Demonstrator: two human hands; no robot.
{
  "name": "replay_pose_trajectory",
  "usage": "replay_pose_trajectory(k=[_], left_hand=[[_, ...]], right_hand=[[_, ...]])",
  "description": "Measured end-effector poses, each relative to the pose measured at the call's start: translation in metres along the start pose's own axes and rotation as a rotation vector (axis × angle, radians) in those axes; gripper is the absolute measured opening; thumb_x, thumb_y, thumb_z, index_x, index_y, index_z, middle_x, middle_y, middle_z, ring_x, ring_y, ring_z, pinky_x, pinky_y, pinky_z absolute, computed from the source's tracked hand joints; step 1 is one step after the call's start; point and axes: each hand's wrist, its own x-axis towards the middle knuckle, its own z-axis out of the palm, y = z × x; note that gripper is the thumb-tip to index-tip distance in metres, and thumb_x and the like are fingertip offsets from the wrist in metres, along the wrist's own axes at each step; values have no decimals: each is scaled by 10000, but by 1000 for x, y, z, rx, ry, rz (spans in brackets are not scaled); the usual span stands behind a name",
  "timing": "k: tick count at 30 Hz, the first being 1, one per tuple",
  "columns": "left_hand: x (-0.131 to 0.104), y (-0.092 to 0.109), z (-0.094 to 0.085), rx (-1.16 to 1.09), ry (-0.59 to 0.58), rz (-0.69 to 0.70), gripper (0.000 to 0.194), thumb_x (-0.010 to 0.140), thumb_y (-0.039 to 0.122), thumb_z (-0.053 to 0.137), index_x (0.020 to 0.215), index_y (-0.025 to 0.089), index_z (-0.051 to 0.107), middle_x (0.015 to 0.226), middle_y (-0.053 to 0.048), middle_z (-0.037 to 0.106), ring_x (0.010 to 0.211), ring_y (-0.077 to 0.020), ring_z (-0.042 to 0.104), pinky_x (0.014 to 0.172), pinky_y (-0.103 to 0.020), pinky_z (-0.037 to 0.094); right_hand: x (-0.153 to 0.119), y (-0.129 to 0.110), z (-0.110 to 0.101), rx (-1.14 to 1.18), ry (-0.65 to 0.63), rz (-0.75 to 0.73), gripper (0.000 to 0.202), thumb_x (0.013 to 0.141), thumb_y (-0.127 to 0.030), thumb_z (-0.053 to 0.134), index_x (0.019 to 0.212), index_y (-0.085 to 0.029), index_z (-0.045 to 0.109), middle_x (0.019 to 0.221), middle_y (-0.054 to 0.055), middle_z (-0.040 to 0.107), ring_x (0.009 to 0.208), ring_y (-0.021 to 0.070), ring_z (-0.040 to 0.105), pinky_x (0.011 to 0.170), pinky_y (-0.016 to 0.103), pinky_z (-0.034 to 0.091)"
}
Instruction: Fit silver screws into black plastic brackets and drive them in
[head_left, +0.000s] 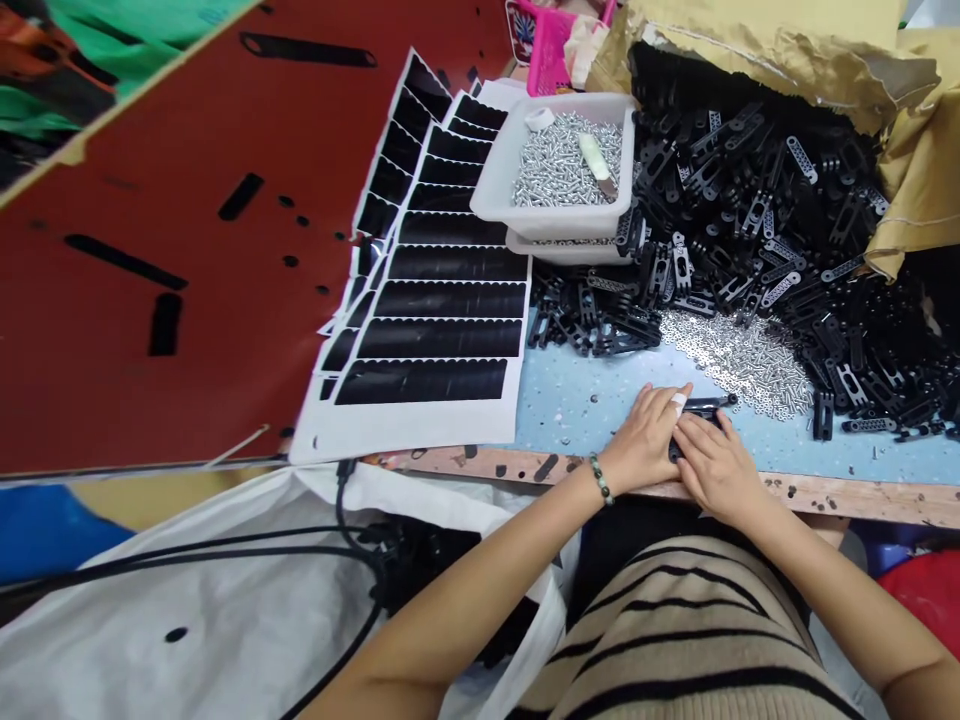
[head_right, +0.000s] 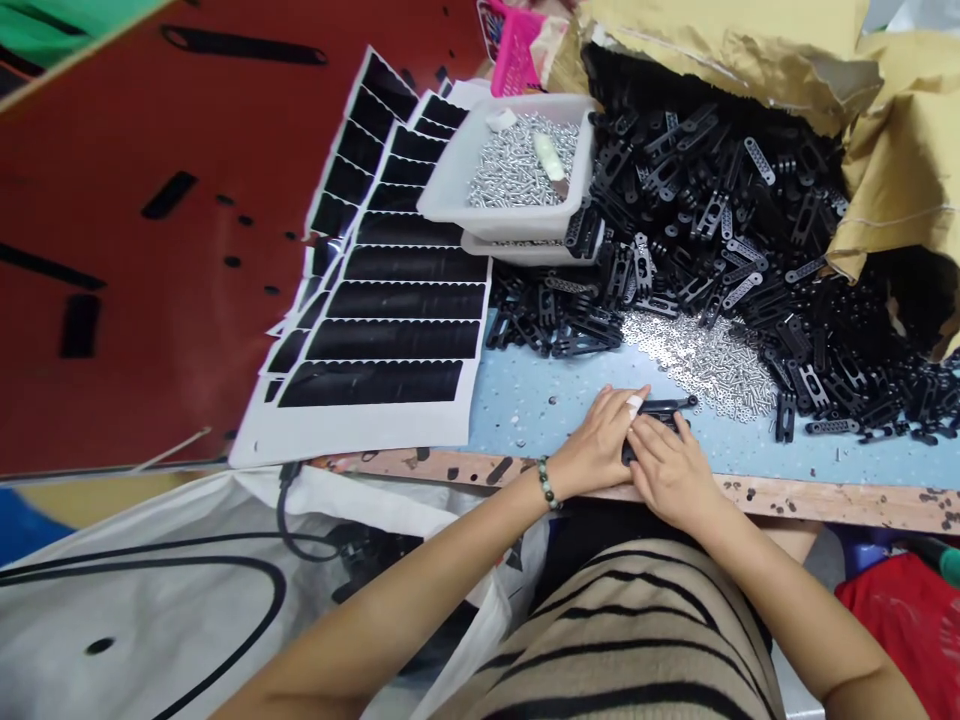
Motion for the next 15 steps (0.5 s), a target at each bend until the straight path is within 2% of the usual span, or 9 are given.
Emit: replay_pose_trajectory(k=[2, 4, 8, 10, 12, 15], left_hand=[[1, 2, -3, -1, 3, -14, 763, 663, 356, 674, 1322, 97, 392, 1220, -178, 494, 1158, -333, 461, 1086, -553, 256], [4, 4, -3, -7, 21, -16, 735, 630, 393, 706, 1258, 109, 450, 1180, -164, 511, 1113, -332, 480, 1072, -552, 275], [9, 6, -4, -50, 75, 1, 701, 594, 335, 728, 1201, 100, 469, 1136, -158, 516, 1091, -325, 477, 1019, -511, 362], [8, 8, -13, -88, 112, -24, 684, 597, 301, 726, 1198, 110, 460, 1132, -151, 508, 1103, -318, 473, 990, -484, 403], [-2, 10, -35, -116, 145, -71, 698, 593, 304, 739, 1202, 129, 448, 1135, -142, 501, 1115, -313, 473, 980, -475, 420], [-42, 15, -90, -110, 134, -133, 725, 584, 324, 754, 1213, 165, 430, 1157, -129, 499, 1125, -305, 483, 985, -465, 425]], right_hand=[[-9, 9, -8, -15, 33, 36, 392, 909, -181, 423, 1288, -165, 521, 1321, 136, 561, 1228, 263, 502, 1100, 561, 268], [-18, 19, -19, -17, 123, 98, 366, 906, -167, 435, 1258, -182, 535, 1269, 132, 597, 1167, 254, 546, 1077, 564, 300], [-32, 36, -42, 29, 367, 171, 326, 892, -145, 462, 1192, -214, 569, 1162, 126, 627, 1082, 249, 579, 965, 517, 436], [-38, 41, -49, 71, 441, 172, 330, 885, -131, 464, 1181, -224, 576, 1134, 123, 626, 1067, 250, 583, 911, 486, 478], [-43, 42, -50, 125, 447, 158, 331, 883, -130, 465, 1178, -227, 579, 1108, 120, 628, 1041, 248, 597, 880, 465, 501], [-54, 44, -45, 171, 400, 121, 305, 888, -157, 474, 1163, -225, 588, 1097, 119, 631, 1015, 253, 615, 857, 456, 515]])
